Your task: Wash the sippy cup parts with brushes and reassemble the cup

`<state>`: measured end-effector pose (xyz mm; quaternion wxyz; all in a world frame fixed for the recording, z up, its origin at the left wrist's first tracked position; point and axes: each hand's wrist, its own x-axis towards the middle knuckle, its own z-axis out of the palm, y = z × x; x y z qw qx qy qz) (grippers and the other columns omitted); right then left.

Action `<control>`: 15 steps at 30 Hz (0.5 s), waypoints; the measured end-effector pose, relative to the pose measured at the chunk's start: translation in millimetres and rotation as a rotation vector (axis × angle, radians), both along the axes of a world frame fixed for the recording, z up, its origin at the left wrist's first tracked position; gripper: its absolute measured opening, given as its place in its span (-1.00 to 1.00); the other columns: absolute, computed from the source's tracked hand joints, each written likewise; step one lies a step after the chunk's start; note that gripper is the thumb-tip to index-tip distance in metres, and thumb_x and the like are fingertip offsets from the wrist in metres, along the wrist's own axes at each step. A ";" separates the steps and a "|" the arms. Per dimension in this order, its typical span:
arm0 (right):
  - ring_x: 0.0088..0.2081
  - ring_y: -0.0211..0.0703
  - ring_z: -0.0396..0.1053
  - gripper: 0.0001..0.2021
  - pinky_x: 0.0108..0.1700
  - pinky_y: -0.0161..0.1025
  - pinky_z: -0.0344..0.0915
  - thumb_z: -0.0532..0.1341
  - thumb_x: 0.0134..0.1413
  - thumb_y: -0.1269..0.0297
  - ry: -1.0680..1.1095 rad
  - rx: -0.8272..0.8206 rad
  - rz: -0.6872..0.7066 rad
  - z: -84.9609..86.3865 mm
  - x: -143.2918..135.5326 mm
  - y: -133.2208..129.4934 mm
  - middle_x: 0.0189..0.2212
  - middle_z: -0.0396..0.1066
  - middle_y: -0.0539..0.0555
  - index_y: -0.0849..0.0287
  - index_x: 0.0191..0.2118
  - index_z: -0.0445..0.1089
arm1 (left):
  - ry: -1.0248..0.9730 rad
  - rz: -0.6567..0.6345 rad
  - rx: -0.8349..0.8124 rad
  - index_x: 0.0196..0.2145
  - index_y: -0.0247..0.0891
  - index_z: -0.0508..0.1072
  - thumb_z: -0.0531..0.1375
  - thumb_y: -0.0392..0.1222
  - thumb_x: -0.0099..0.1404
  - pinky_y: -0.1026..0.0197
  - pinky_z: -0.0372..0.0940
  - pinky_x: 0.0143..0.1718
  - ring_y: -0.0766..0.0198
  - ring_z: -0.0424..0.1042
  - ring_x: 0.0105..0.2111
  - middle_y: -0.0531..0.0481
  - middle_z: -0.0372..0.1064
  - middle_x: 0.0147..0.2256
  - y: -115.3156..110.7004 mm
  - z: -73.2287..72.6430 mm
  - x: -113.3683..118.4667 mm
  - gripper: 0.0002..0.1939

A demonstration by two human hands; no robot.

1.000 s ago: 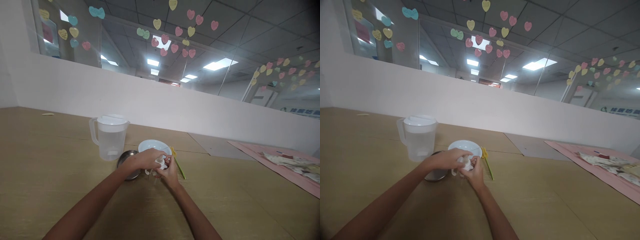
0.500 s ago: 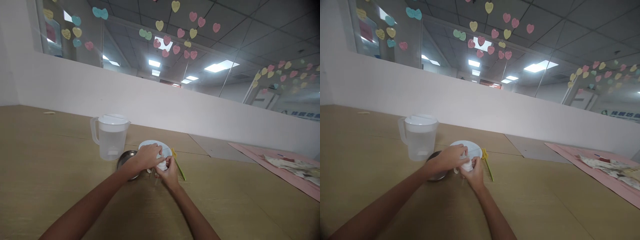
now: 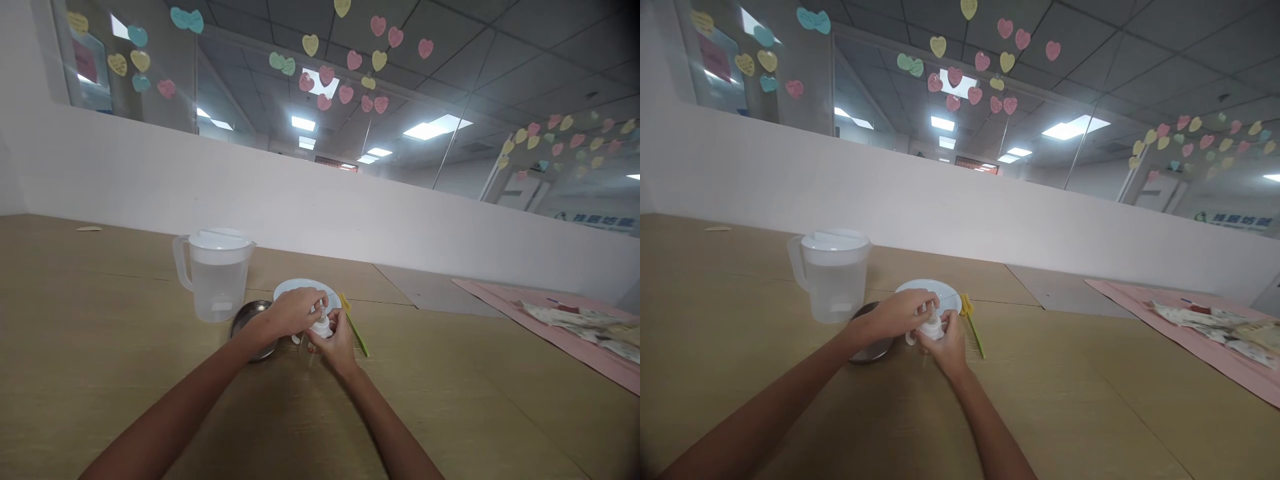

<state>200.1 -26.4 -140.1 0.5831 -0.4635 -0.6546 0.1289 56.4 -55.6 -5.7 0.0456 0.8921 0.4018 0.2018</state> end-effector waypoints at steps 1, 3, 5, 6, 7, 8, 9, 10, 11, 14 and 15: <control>-0.57 -0.37 0.17 -0.58 -0.55 -0.41 0.08 0.29 -0.33 0.17 -0.002 -0.001 0.003 -0.1 0.2 0.1 -0.49 0.23 -0.11 0.14 -0.33 0.08 | 0.006 0.007 -0.004 -0.36 -0.20 0.33 -0.06 -0.23 0.13 0.29 0.10 -0.48 0.26 0.30 -0.37 0.02 0.36 -0.35 0.2 0.5 0.0 -0.80; -0.54 -0.35 0.20 -0.58 -0.53 -0.40 0.11 0.29 -0.32 0.17 -0.008 0.007 0.014 0.1 0.7 0.1 -0.47 0.25 -0.09 0.14 -0.32 0.10 | 0.009 0.021 -0.009 -0.37 -0.20 0.32 -0.04 -0.23 0.11 0.30 0.09 -0.50 0.27 0.30 -0.39 0.03 0.37 -0.36 0.6 1.7 0.5 -0.82; -0.51 -0.33 0.22 -0.58 -0.50 -0.38 0.14 0.29 -0.31 0.16 -0.012 0.023 0.033 1.3 0.9 -0.3 -0.43 0.27 -0.06 0.15 -0.30 0.12 | 0.011 0.035 -0.009 -0.38 -0.20 0.31 -0.02 -0.22 0.09 0.30 0.10 -0.50 0.28 0.30 -0.40 0.04 0.36 -0.38 1.0 3.3 1.1 -0.84; -0.49 -0.32 0.24 -0.58 -0.49 -0.38 0.15 0.29 -0.30 0.16 -0.015 0.025 0.047 2.2 0.9 -0.8 -0.42 0.29 -0.05 0.15 -0.28 0.14 | 0.013 0.044 -0.008 -0.38 -0.20 0.31 -0.01 -0.21 0.09 0.30 0.10 -0.51 0.28 0.30 -0.40 0.04 0.36 -0.38 1.2 4.3 1.4 -0.85; -0.48 -0.31 0.25 -0.57 -0.48 -0.37 0.16 0.29 -0.30 0.15 -0.018 0.023 0.063 3.1 0.9 -1.3 -0.41 0.30 -0.04 0.16 -0.26 0.15 | 0.018 0.052 -0.008 -0.39 -0.21 0.30 0.00 -0.20 0.09 0.31 0.09 -0.51 0.28 0.30 -0.41 0.04 0.35 -0.39 1.4 5.4 1.7 -0.86; -0.47 -0.29 0.26 -0.56 -0.47 -0.36 0.17 0.29 -0.29 0.15 -0.020 0.018 0.076 4.1 0.9 -1.9 -0.40 0.32 -0.03 0.16 -0.23 0.16 | 0.024 0.059 -0.010 -0.40 -0.21 0.30 0.00 -0.19 0.09 0.31 0.09 -0.52 0.28 0.29 -0.41 0.04 0.34 -0.39 1.6 6.4 2.0 -0.87; -0.46 -0.28 0.28 -0.55 -0.46 -0.36 0.18 0.29 -0.28 0.15 -0.024 0.011 0.088 5.0 0.9 -2.5 -0.40 0.33 -0.02 0.15 -0.21 0.16 | 0.032 0.064 -0.016 -0.42 -0.22 0.30 0.00 -0.17 0.09 0.30 0.08 -0.53 0.28 0.29 -0.42 0.03 0.34 -0.40 2.0 7.4 2.2 -0.87; -0.45 -0.27 0.29 -0.54 -0.45 -0.35 0.19 0.29 -0.27 0.15 -0.028 0.004 0.096 5.6 1.0 -3.1 -0.39 0.34 -0.02 0.15 -0.20 0.17 | 0.041 0.066 -0.026 -0.43 -0.22 0.29 0.01 -0.16 0.09 0.30 0.07 -0.54 0.28 0.29 -0.44 0.03 0.33 -0.41 2.5 8.2 2.4 -0.87; -0.43 -0.26 0.30 -0.53 -0.44 -0.35 0.20 0.30 -0.27 0.14 -0.032 -0.004 0.102 5.8 1.2 -3.6 -0.39 0.35 -0.01 0.15 -0.19 0.17 | 0.047 0.066 -0.034 -0.45 -0.23 0.28 0.00 -0.15 0.10 0.30 0.06 -0.55 0.28 0.28 -0.46 0.03 0.33 -0.43 3.2 8.8 2.6 -0.87; -0.39 -0.23 0.33 -0.48 -0.40 -0.33 0.23 0.31 -0.27 0.13 -0.022 -0.018 0.109 4.2 2.3 -4.3 -0.37 0.37 0.01 0.15 -0.14 0.15 | 0.058 0.043 -0.055 -0.47 -0.22 0.26 -0.01 -0.15 0.09 0.30 0.01 -0.58 0.30 0.25 -0.52 0.06 0.29 -0.50 5.8 9.5 3.3 -0.87; -0.38 -0.22 0.34 -0.44 -0.39 -0.33 0.24 0.31 -0.28 0.13 -0.010 -0.021 0.110 3.0 2.9 -4.3 -0.35 0.37 0.02 0.15 -0.11 0.12 | 0.061 0.033 -0.057 -0.47 -0.22 0.25 -0.01 -0.16 0.08 0.30 0.00 -0.59 0.30 0.24 -0.53 0.07 0.28 -0.52 6.7 9.7 3.4 -0.89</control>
